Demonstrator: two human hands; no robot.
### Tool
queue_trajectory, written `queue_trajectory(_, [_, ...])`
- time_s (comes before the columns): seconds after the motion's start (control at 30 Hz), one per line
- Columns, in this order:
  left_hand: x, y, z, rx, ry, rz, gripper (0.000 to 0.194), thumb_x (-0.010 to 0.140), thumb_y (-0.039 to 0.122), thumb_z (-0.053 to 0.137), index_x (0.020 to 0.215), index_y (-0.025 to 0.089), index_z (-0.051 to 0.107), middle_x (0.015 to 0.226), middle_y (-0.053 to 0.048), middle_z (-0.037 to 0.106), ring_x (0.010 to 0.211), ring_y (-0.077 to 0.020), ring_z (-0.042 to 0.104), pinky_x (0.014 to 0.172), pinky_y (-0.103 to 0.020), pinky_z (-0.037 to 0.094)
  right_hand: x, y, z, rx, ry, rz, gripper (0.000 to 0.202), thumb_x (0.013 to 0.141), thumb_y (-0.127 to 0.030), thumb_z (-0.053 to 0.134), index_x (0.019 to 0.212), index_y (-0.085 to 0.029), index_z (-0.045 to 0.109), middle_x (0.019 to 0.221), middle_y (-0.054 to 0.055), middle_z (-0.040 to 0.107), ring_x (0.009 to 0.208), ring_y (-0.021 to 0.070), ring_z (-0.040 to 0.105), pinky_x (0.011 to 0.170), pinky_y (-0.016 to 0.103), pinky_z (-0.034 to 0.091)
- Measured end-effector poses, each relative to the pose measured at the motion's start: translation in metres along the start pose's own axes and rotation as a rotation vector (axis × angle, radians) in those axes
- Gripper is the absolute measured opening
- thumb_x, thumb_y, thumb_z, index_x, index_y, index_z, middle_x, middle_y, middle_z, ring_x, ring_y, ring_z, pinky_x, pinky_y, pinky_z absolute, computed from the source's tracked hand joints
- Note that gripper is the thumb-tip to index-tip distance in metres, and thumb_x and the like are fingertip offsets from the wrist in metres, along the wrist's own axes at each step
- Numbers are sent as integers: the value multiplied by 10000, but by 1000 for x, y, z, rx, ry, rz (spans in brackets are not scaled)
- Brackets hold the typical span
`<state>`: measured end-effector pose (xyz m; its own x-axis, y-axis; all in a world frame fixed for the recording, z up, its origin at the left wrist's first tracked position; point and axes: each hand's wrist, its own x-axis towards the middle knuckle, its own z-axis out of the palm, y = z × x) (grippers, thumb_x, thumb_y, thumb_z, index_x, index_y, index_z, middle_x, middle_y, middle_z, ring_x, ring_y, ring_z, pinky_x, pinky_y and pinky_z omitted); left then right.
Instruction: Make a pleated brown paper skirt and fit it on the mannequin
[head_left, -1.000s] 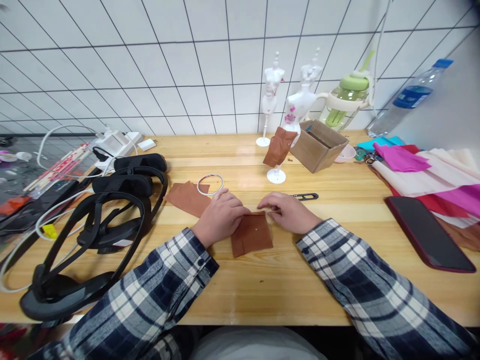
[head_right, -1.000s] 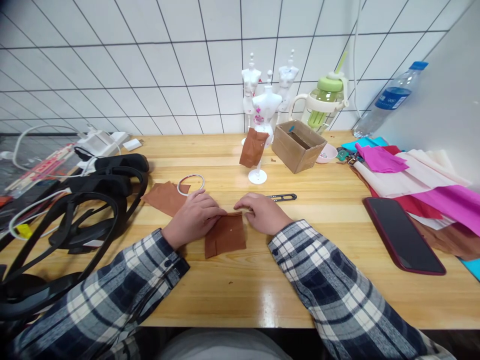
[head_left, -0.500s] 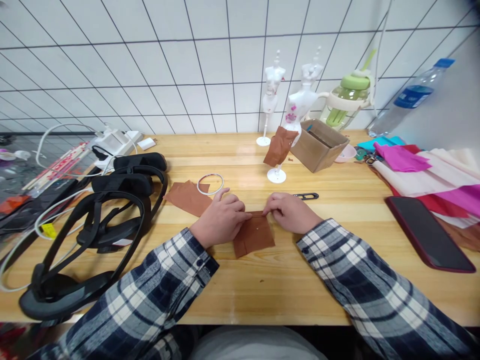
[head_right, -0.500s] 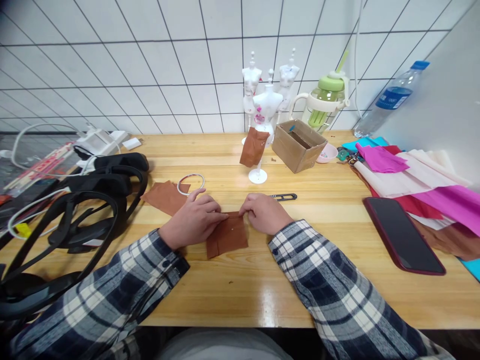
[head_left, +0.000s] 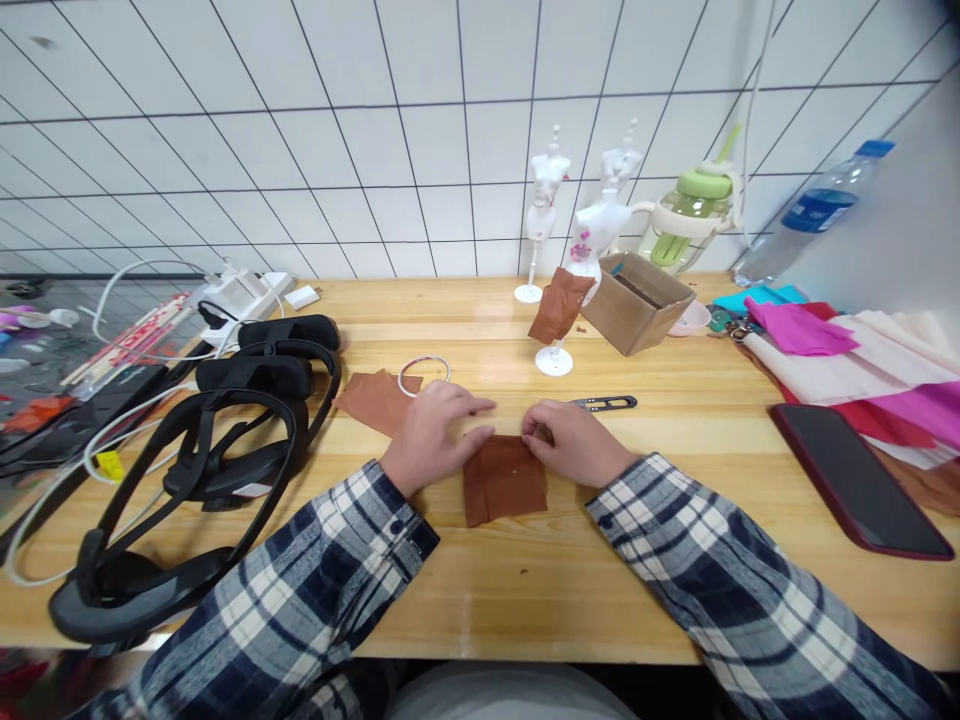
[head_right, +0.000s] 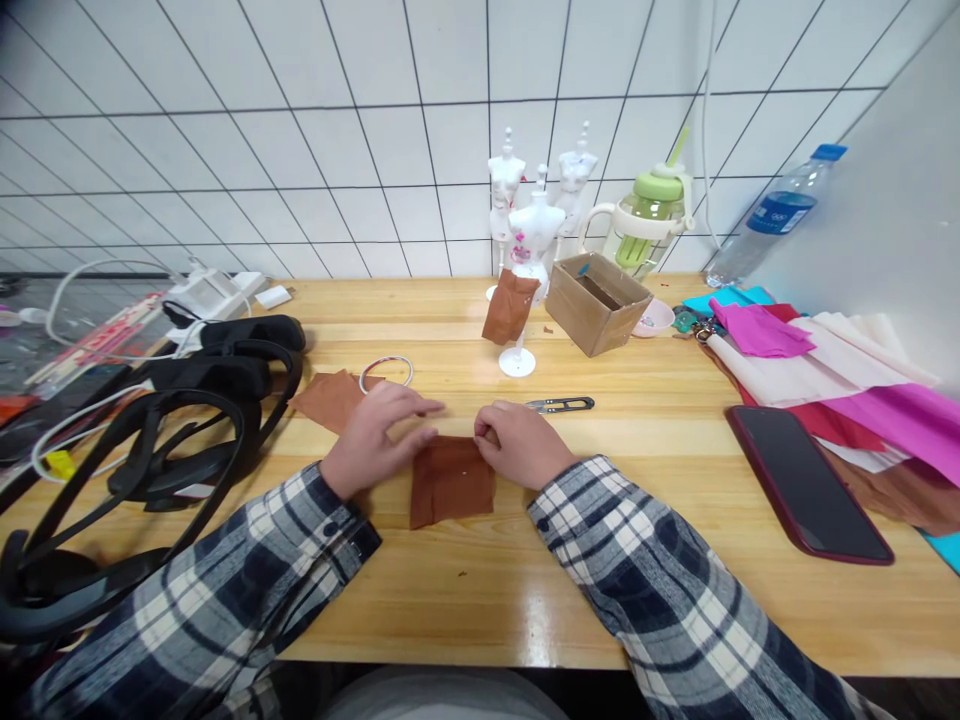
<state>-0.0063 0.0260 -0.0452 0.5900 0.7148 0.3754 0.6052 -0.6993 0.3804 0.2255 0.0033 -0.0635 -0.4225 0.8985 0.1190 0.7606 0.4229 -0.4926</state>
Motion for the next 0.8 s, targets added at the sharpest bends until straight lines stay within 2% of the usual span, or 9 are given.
queue_trajectory(0.07, [0,-6,0,-116,91,-157,313,909,412,536,1081,197,684,960,-65,693,933,-210,599,876,-373,440,-1,-1,-3,55,-14,31,75,782,-138,583,799,-206,611,717,-14,633,637,125,545,621,255,374])
queue_trajectory(0.17, [1,-17,4,-241,142,-322,332,933,422,486,988,183,709,958,-63,719,931,-206,626,868,-357,463,-1,2,-3,212,-39,75,53,773,-156,596,779,-207,609,669,-35,635,586,106,543,573,230,378])
queue_trajectory(0.3, [2,-27,10,-320,196,-409,356,932,430,483,937,163,718,935,-72,726,911,-209,644,842,-349,486,0,11,-3,477,-5,170,144,803,-204,595,931,-201,660,751,-8,689,615,123,594,586,242,452])
queue_trajectory(0.37, [2,-28,10,-326,228,-404,349,934,418,482,928,162,718,921,-71,724,905,-207,646,842,-351,489,0,12,-6,459,186,242,172,830,-241,590,966,-200,687,811,21,714,653,147,616,626,277,483])
queue_trajectory(0.47, [1,-24,5,-262,312,-351,316,948,386,463,964,182,703,949,-62,715,936,-203,633,885,-369,472,-3,10,-14,233,631,249,188,881,-292,568,977,-220,713,952,64,722,852,208,624,794,353,490])
queue_trajectory(0.53, [-1,-18,0,-171,379,-287,282,955,358,456,1019,202,682,1010,-56,702,988,-201,610,927,-383,442,-4,9,-16,89,729,148,182,898,-290,561,977,-242,719,988,67,722,974,236,588,913,399,445])
queue_trajectory(0.63, [-2,-9,-5,-50,379,-180,255,938,360,491,1075,218,654,1042,-54,690,1010,-207,587,949,-396,407,0,13,-8,34,509,-14,136,879,-238,588,892,-253,722,971,45,728,973,234,577,932,415,427])
queue_trajectory(0.7, [-2,-3,-4,8,237,-109,314,881,433,572,1107,226,642,1054,-59,687,1018,-229,577,951,-413,386,3,17,0,49,360,-41,103,845,-204,621,842,-239,718,969,42,720,940,223,582,891,400,443])
queue_trajectory(0.8, [0,5,2,92,-40,-32,469,778,522,671,1157,250,629,1082,-65,679,1044,-267,551,923,-432,351,6,22,7,56,243,-16,78,809,-180,649,813,-226,712,920,42,704,903,213,574,842,374,446])
